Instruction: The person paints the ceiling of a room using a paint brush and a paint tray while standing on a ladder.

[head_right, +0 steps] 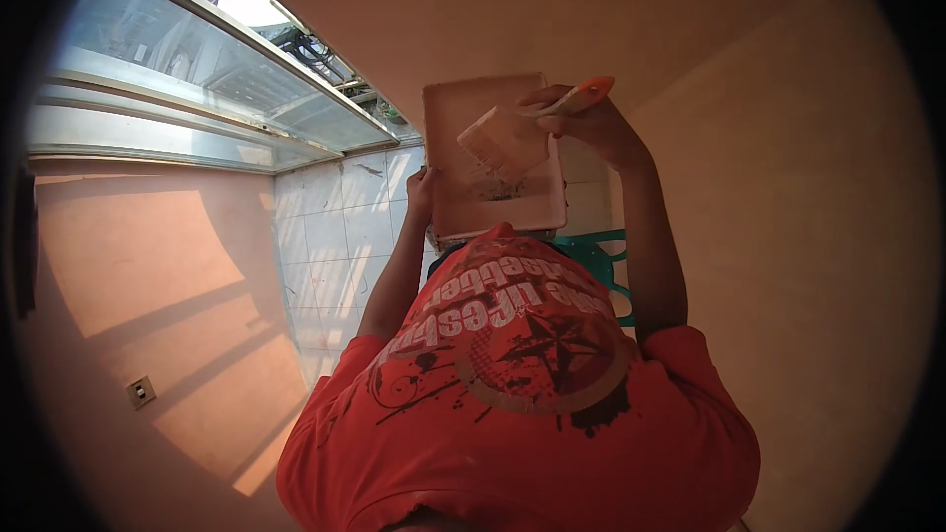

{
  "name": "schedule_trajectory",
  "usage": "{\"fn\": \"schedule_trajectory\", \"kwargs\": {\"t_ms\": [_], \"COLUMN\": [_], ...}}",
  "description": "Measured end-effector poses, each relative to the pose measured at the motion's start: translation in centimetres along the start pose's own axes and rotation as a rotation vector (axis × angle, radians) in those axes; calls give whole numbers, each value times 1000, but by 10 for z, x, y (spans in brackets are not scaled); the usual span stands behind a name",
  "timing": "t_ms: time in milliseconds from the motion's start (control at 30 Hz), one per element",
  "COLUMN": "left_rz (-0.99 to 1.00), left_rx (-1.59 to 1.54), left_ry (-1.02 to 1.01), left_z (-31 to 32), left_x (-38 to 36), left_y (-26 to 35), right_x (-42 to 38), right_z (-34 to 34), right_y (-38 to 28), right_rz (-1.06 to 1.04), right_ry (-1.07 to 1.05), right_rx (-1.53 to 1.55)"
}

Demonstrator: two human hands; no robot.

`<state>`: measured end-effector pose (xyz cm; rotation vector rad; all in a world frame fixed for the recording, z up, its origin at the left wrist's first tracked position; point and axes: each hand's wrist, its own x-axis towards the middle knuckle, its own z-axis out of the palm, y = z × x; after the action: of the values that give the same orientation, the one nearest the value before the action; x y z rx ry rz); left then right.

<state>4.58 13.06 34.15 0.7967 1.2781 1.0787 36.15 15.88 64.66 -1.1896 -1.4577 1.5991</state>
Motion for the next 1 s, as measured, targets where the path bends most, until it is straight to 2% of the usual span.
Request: {"fn": "schedule_trajectory", "kwargs": {"t_ms": [100,167,233,267,333,467,533,567,633,667,733,800,867,933,1000], "left_rz": [-18,-21,11,9,-30,-47,-55,-60,-9,-5,-5,-7,-1,-27,-13], "left_rx": [26,44,53,37,147,57,30,16,-10,-14,103,78,62,45,33], "left_ry": [13,31,13,35,48,67,25,46,35,48,37,33,21,27,19], "left_z": [3,4,3,4,6,6,5,6,7,6,6,6,5,4,4], "left_x": [-6,-8,-1,-2,-11,-6,-5,-6,-5,-5,-8,-6,0,-1,0], "left_y": [15,18,4,9,23,14,9,7,7,10,16,8,5,4,-1], "right_x": [12,25,30,29,23,27,35,36,41,43,37,31,24,19,19], "right_z": [8,31,40,45,64,92,99,100,103,101,89,81,62,56,54], "right_y": [30,74,132,127,111,118,157,160,165,152,89,25,-13,-21,-18], "right_rz": [-32,135,-63,-62,16,120,-189,-187,-153,-156,100,155,104,52,-22], "right_ry": [67,78,-13,-38,-164,-279,-346,-372,-383,-396,-419,-381,-324,-261,-61], "right_rx": [25,-115,-397,-406,-634,-593,-688,-692,-276,-278,-496,-411,-346,-281,-255]}}
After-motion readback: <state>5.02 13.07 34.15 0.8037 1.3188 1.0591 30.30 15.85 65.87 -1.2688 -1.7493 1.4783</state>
